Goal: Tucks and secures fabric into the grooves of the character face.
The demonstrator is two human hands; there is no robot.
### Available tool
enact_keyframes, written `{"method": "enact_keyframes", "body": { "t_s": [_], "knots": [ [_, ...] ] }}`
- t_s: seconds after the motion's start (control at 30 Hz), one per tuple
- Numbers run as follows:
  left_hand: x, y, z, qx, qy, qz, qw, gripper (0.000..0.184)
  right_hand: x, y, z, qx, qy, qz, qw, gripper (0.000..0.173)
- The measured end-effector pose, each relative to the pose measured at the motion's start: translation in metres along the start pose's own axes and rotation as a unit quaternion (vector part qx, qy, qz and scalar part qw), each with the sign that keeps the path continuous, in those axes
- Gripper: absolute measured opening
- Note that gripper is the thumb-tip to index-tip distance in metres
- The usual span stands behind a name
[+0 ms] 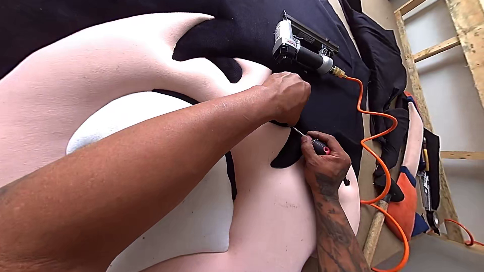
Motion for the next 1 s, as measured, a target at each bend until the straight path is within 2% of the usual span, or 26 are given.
{"method": "enact_keyframes", "body": {
  "t_s": [0.23, 0.5, 1.0],
  "knots": [
    [-0.001, 0.002, -0.002, -0.027, -0.014, 0.010, 0.999, 0.016, 0.003, 0.001, 0.000, -0.002, 0.001, -0.003, 1.000, 0.016],
    [0.001, 0.000, -0.010, -0.053, -0.040, -0.007, 0.998, 0.021, -0.003, 0.004, 0.004, -0.008, 0.011, -0.042, 0.999, 0.016],
    [0.003, -0.005, -0.008, -0.051, -0.030, 0.022, 0.998, 0.022, 0.001, 0.002, 0.004, -0.020, 0.004, -0.040, 0.999, 0.016]
  ]
}}
Point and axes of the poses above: each hand's wrist, its own z-axis away from the middle knuckle, its own x-axis out of the palm, y = z × x, the point moved 9 cm from there along -z, towards the middle knuckle, and after that the axes turned 1 degree about -z, right-handed, at the moved point
